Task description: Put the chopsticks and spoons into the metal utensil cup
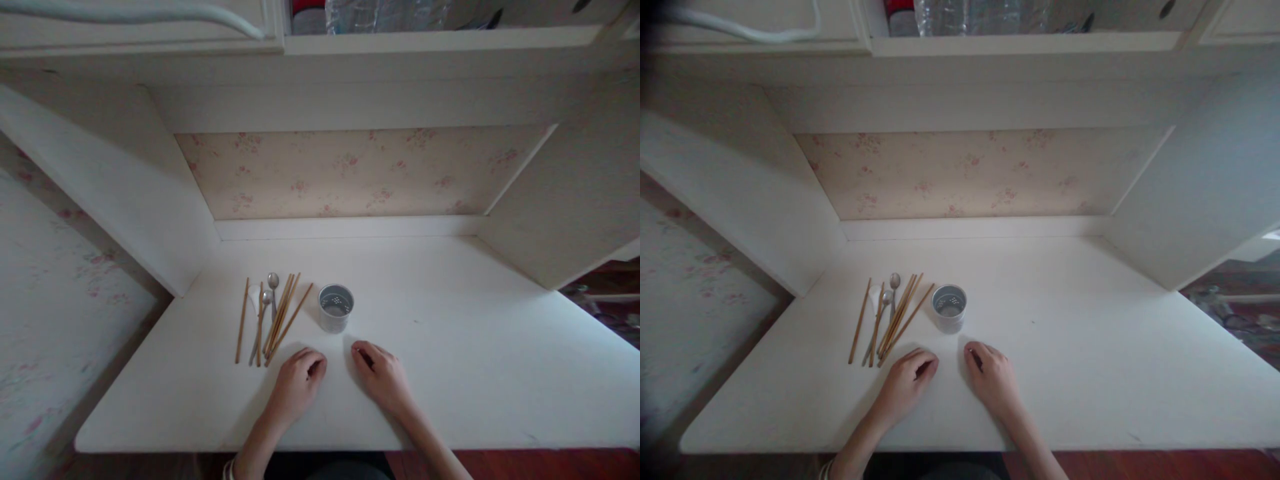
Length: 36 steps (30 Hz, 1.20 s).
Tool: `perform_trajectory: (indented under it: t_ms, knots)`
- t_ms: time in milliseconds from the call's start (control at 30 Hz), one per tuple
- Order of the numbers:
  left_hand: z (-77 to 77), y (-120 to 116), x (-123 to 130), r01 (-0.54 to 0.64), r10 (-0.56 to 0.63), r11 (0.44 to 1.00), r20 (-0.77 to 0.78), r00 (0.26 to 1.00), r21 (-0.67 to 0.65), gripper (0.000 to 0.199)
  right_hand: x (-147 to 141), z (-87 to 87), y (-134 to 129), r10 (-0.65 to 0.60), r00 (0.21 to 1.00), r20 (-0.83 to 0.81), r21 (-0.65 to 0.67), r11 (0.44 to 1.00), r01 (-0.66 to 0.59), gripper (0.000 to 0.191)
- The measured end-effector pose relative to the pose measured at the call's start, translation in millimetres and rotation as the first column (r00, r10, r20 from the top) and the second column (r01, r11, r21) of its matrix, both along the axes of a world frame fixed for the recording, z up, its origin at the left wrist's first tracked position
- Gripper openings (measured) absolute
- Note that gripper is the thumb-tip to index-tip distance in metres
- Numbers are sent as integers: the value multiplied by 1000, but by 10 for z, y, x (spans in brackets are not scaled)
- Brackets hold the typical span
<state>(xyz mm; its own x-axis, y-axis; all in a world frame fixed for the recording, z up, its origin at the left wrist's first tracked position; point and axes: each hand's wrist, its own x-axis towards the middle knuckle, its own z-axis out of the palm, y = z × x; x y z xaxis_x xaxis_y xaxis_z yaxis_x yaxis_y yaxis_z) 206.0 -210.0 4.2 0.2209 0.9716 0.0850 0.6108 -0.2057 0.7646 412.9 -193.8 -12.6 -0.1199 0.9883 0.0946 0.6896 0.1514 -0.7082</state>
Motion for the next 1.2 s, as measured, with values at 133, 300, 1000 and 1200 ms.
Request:
perform_trajectory:
  t_ms: [133, 300, 1000, 1200]
  knots:
    - [-3, -72, -6, -3, 3, 999, 7, 1000, 34, 23, -101, 35, 5, -52, 957, -286, -165, 986, 4, 28]
    - [-52, -68, -34, -40, 43, 998, 86, 995, -39, 24, -496, 358, -25, 84, 880, -468, -168, 969, -182, 21]
    - [-225, -109, -61, 9, -1, 997, -106, 994, 77, 19, -1610, 324, 721, 156, 885, 438, -136, 985, -106, 25]
    - [-239, -115, -71, 28, -18, 997, -132, 991, 76, 20, -1623, 396, 698, 151, 867, 475, -96, 988, -119, 25]
